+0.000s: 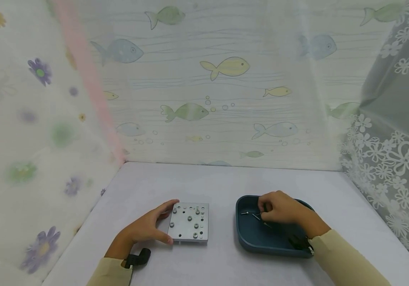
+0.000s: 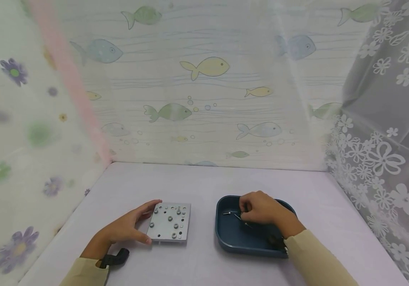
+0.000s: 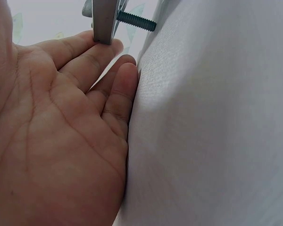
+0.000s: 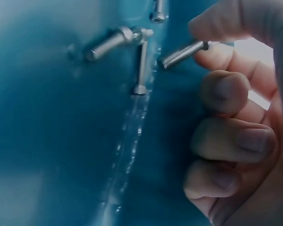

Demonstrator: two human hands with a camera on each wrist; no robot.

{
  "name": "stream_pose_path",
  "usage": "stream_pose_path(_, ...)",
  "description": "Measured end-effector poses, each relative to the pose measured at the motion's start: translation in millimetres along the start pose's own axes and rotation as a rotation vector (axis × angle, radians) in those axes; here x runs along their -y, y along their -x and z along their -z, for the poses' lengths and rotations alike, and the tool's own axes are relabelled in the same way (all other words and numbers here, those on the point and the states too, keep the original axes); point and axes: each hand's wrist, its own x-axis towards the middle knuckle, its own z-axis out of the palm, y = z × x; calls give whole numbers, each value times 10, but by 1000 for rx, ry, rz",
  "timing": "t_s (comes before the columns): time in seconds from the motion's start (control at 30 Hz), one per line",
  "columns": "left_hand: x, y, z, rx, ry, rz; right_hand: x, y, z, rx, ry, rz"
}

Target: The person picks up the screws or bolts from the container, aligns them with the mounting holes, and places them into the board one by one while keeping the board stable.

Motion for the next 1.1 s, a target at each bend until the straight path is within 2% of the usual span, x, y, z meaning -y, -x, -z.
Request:
stream_pose_path(0.43,1,11,4,12,27,8,183,-55,81,-128,-149,168)
stream_pose_path(0.67,-15,20,7,7,24,0,382,-118,113,-172,-232,190)
stream_pose_path(0.93,-21,20,5,7,12,-4,567,-205,99,-182,-316,237)
stream_pose_path(1.1,-33,21,9,11,24,-4,678,-267,51,-203,-331,273)
